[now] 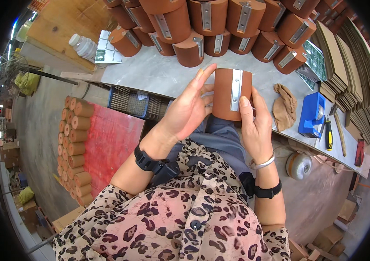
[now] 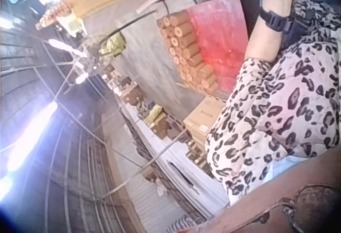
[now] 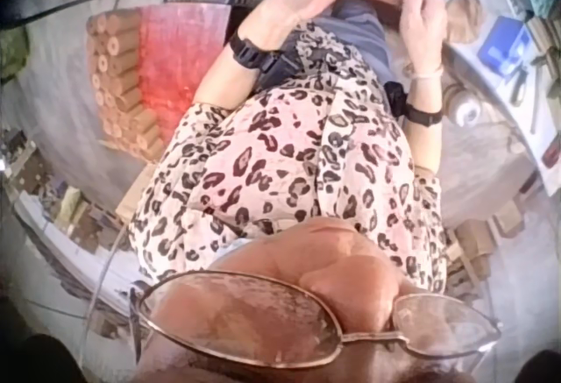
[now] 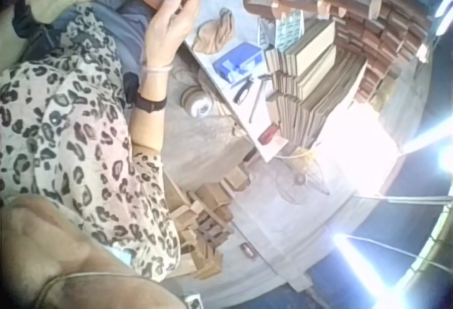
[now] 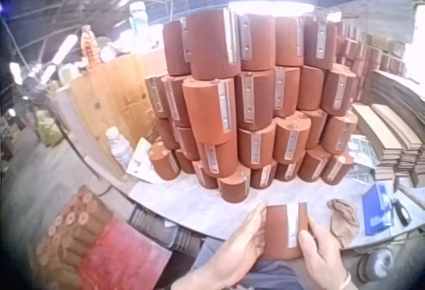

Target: Applying labels and protective paper to cylindrical manufacturing components.

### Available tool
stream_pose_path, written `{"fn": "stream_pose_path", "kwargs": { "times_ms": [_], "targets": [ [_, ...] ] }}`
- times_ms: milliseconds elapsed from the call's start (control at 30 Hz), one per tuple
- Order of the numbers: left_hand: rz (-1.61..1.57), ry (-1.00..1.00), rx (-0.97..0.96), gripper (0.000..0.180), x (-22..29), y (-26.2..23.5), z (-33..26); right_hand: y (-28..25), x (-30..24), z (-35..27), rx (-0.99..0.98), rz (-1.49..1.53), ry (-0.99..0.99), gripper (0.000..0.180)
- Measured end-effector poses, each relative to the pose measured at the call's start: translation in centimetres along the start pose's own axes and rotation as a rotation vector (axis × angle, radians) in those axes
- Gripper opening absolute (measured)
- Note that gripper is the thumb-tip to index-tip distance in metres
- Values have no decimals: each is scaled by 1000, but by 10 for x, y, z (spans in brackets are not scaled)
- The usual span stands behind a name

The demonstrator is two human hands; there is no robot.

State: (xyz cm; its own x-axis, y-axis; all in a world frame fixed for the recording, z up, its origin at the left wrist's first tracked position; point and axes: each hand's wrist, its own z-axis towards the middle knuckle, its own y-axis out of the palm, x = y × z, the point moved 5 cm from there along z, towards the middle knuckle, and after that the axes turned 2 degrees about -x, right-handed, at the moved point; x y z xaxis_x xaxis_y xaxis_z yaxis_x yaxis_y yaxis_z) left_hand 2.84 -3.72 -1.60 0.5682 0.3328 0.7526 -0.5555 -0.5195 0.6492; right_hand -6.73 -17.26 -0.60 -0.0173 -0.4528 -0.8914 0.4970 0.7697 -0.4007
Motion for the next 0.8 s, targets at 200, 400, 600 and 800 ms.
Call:
{"fn": "stream_pose_path", "kwargs": {
  "times_ms": [200, 400, 600, 800],
  "targets": [
    [7, 16, 3, 72, 2, 0, -1, 4, 1, 3, -64, 63, 61, 45],
    [-36, -17, 25, 75, -7, -12, 4, 6, 6, 0, -16, 188, 60, 42],
    [-179, -125, -66, 64, -20, -10, 11, 3, 28, -8, -60, 492, 151, 44],
    [-363, -170, -171, 52, -23, 3, 5, -1, 32, -5, -118, 302, 129, 37]
  ]
}}
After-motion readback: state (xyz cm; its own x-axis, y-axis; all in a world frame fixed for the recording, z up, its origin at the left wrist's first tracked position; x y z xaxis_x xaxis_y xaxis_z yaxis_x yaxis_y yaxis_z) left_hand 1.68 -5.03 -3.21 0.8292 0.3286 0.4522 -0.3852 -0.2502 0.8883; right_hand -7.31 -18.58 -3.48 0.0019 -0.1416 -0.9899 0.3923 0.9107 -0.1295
